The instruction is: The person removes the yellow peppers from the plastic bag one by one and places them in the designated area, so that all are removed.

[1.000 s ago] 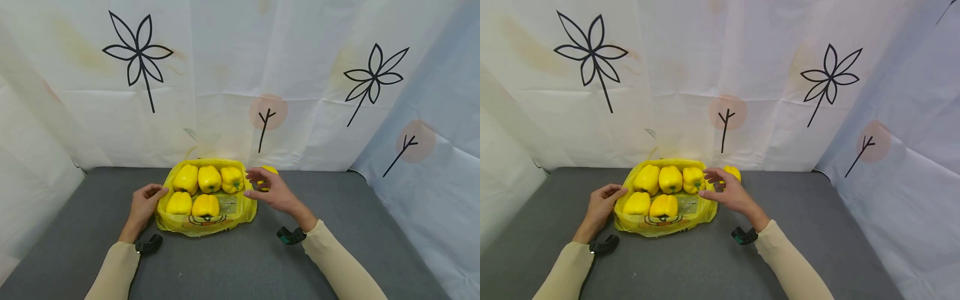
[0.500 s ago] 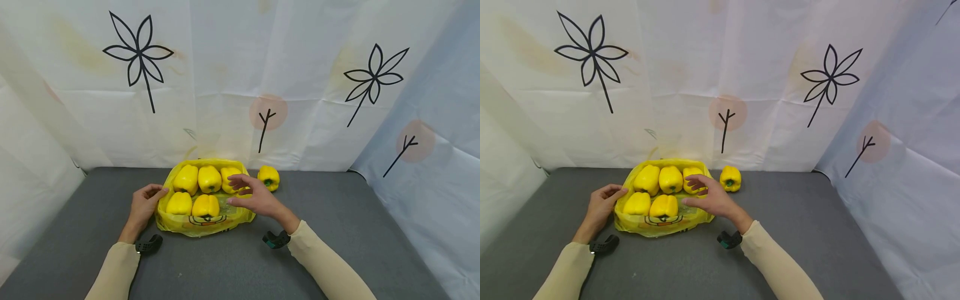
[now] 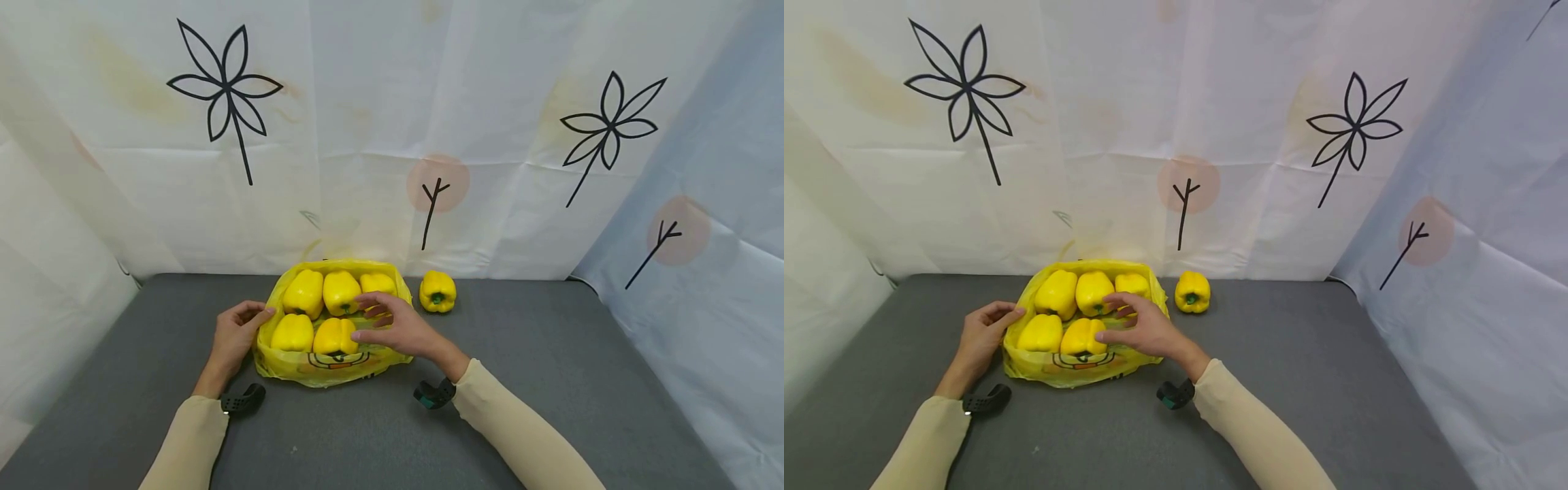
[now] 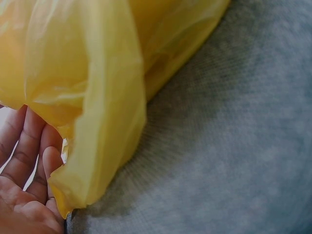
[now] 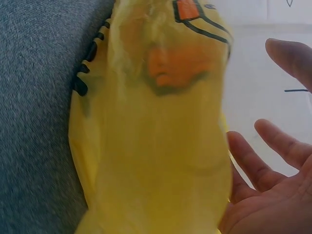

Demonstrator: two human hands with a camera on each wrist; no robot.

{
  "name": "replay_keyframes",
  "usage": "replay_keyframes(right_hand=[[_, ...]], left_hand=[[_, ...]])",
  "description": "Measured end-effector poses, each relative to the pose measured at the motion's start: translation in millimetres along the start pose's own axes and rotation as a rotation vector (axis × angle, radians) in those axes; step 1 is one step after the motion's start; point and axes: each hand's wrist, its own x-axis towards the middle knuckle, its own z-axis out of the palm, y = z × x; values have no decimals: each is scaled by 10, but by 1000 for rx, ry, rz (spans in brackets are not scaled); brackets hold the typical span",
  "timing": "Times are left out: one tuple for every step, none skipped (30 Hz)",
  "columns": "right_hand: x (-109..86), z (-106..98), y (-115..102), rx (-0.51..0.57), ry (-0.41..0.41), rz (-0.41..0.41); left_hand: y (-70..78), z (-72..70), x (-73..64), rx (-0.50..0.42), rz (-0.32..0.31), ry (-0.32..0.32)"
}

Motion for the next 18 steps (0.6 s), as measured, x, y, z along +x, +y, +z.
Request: replay_keyframes(right_hand=[[7, 15, 1, 5, -2, 9], [12, 28, 1, 8, -4, 17], [18, 41, 3, 13, -7, 23], [25, 53, 7, 15, -10, 25], [31, 65, 10, 16, -13, 28], [38, 76, 17, 13, -15, 29], [44, 87, 24, 7, -17, 31], [51, 96, 30, 2, -18, 34], [58, 105, 32, -2, -21, 39], [62, 115, 34, -6, -23, 44], [66, 124, 37, -13, -26, 49], [70, 132, 40, -21, -27, 53], [73, 140, 41, -25, -30, 60], [78, 148, 43, -29, -30, 65], [82, 155, 46, -33, -34, 70], [88, 163, 56, -38, -34, 72], [93, 170, 62, -40, -36, 74], [100, 176, 67, -43, -36, 75]], left_hand=[[0, 0, 1, 1, -2, 0], [1, 0, 2, 1, -3, 1], [1, 0, 3, 2, -5, 3], [2, 0, 5, 3, -7, 4], [2, 0, 7, 3, -8, 5], [2, 0, 8, 4, -9, 5], [3, 1, 9, 4, -10, 6], [4, 2, 10, 5, -11, 8], [6, 3, 10, 7, -11, 9], [7, 5, 10, 7, -12, 10], [7, 7, 9, 8, -13, 12], [8, 8, 8, 9, -14, 13], [8, 9, 7, 9, -14, 15], [8, 10, 6, 7, -15, 16], [6, 10, 6, 5, -15, 16], [4, 10, 5, 2, -16, 16], [2, 9, 4, -1, -16, 15], [1, 8, 4, -3, -15, 14]])
